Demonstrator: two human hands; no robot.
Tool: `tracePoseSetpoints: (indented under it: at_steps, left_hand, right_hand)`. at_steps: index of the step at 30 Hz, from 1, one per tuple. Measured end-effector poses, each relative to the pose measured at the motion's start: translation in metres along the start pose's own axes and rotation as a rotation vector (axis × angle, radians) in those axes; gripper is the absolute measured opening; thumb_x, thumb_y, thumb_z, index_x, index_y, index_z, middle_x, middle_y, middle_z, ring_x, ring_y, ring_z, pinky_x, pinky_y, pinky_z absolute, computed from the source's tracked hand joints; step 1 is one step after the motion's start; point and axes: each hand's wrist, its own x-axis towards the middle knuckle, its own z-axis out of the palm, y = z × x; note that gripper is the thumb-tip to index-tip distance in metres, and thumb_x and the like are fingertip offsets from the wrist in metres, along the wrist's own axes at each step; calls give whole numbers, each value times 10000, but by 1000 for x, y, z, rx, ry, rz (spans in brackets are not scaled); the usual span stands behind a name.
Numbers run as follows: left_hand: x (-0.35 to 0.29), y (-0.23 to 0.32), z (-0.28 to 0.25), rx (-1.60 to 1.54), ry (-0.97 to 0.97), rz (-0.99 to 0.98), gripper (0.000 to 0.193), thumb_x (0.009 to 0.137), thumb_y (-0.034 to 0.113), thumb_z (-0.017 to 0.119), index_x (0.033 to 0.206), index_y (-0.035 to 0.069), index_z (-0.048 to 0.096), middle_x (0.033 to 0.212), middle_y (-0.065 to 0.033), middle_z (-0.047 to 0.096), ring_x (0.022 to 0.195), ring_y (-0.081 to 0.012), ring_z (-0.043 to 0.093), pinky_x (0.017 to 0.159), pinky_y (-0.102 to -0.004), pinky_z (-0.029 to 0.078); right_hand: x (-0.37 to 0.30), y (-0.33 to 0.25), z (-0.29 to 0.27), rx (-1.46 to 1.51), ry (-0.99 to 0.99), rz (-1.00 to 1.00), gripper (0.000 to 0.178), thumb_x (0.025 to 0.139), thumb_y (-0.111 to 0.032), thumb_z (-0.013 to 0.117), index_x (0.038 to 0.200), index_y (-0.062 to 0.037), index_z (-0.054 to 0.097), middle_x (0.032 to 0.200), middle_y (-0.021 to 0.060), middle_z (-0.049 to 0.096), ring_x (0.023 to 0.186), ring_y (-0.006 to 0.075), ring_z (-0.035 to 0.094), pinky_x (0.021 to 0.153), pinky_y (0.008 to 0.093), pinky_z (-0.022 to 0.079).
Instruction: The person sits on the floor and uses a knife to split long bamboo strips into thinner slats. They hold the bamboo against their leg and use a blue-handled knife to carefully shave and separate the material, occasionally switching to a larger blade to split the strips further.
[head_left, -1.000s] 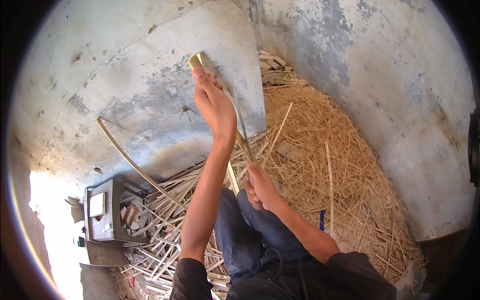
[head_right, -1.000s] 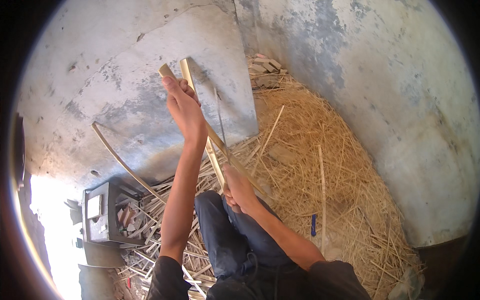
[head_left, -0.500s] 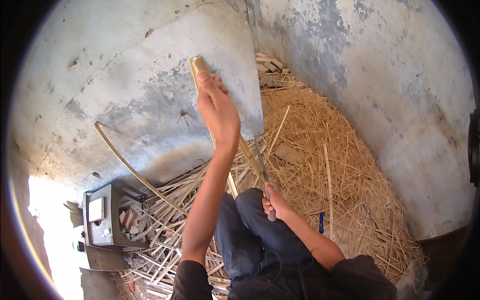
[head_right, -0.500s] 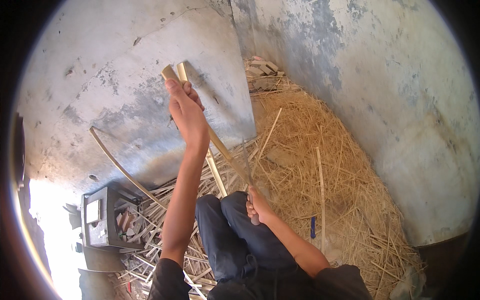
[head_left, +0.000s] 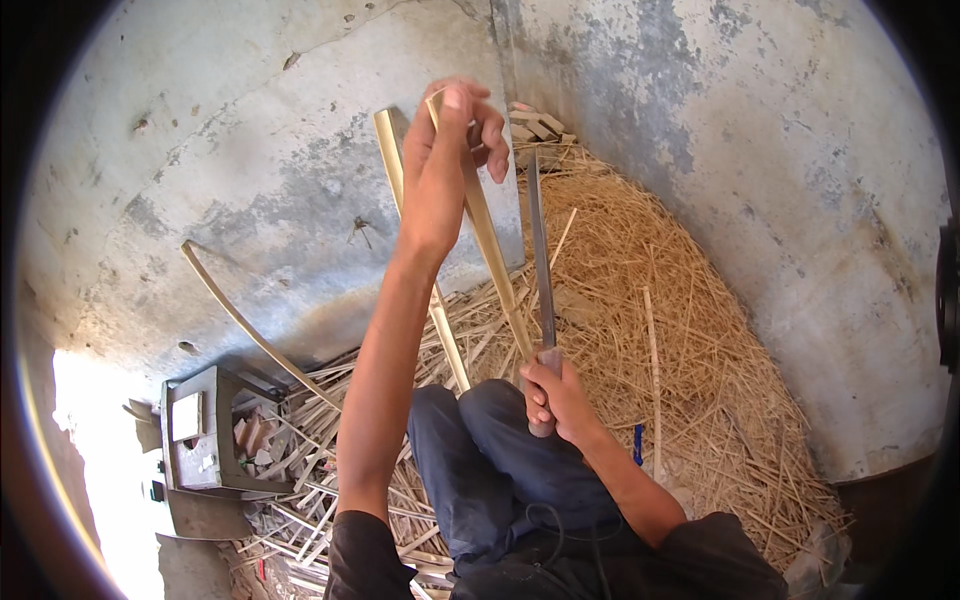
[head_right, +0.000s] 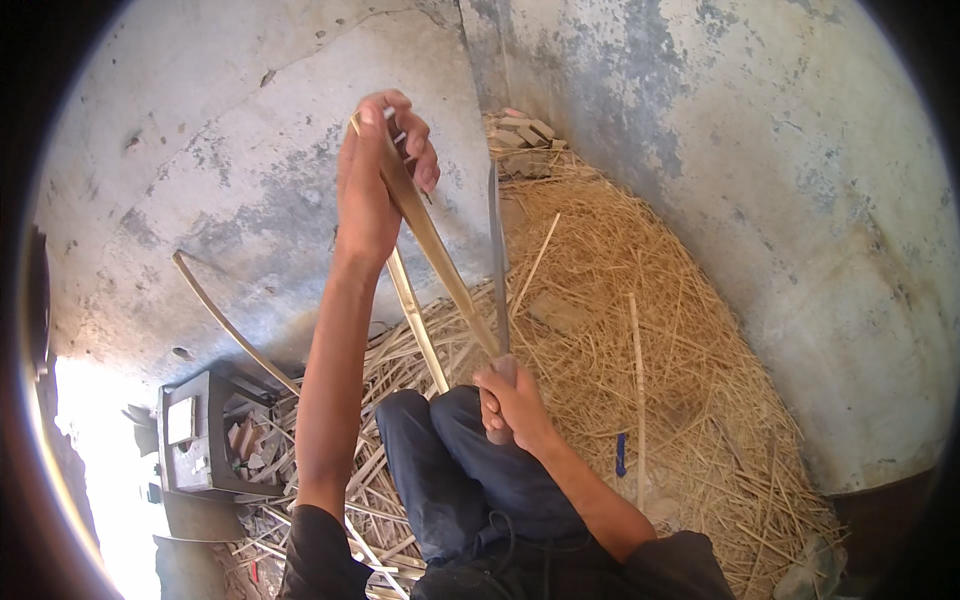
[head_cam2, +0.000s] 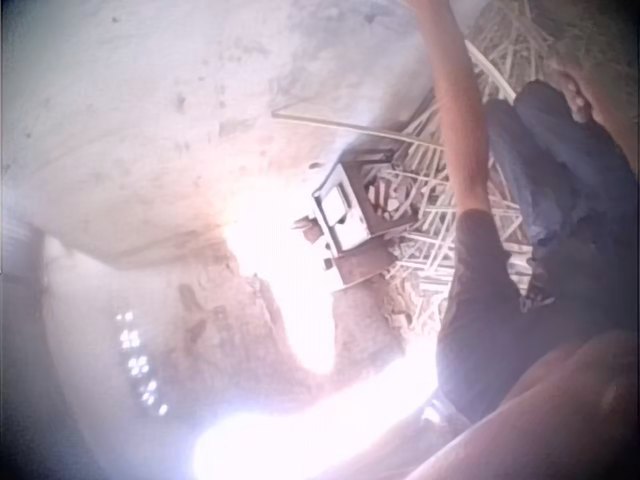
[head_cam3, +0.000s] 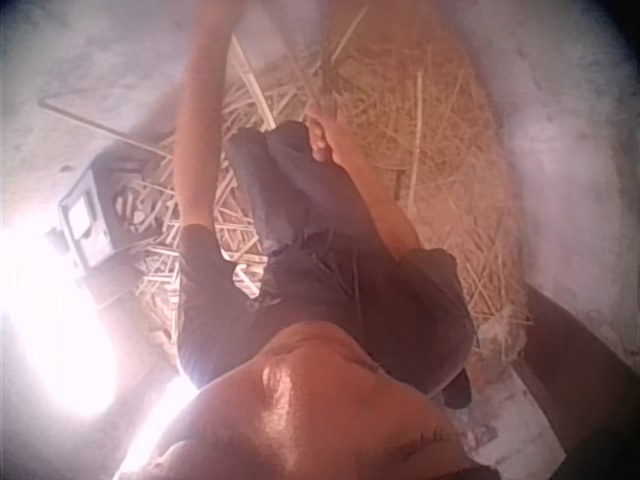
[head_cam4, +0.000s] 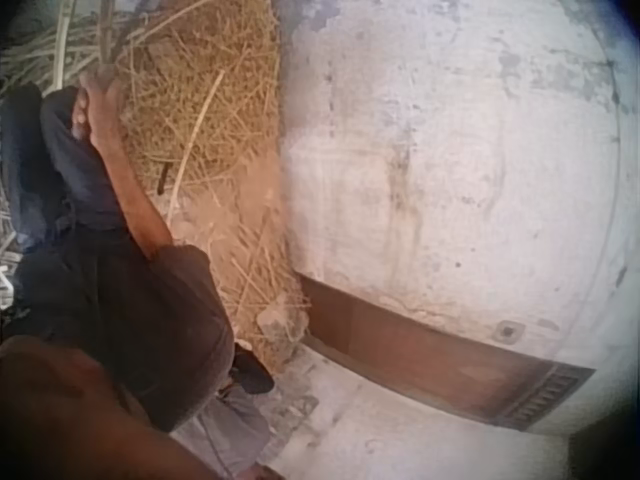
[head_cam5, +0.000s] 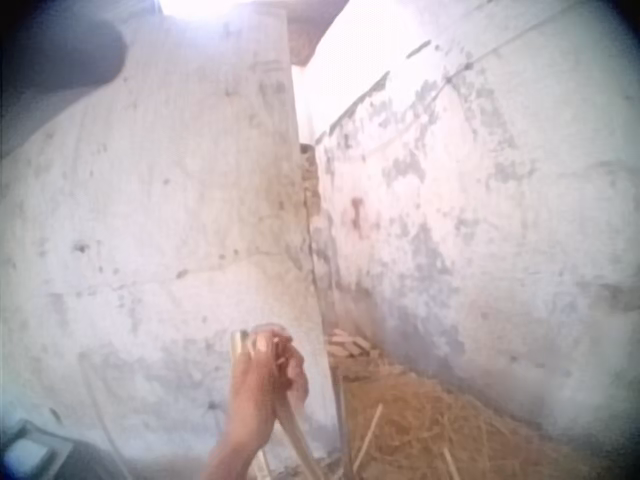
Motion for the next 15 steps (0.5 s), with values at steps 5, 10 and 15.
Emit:
tracePoseSetpoints:
  at_steps: [5,10,15]
  left_hand:
    - [11,15,6,2,23,69,569,1142,569,281,1105,61,535,751,16,422,591,-78,388,537,-258,351]
    - [17,-2,26,215,307,202,599,1135,589,289,891,83,495,616,44,351,507,-66,320,463,-269,272]
    - [19,-8,27,224,359,242,592,1138,574,297,767,125,404,590,34,351,480,-67,309,438,-275,247]
  right_hand:
    - [-6,-19,23,18,-14,-12,196,1030,-151,646,930,-89,489,612,-12,467,405,84,438,391,277,390]
    - [-10,-1,31,32,62,21,285,1026,-173,674,831,-82,488,591,-10,473,397,84,427,378,274,363]
    - [-7,-11,43,-100,32,1,197,1033,-162,659,943,-93,498,590,-22,430,396,78,363,364,277,301]
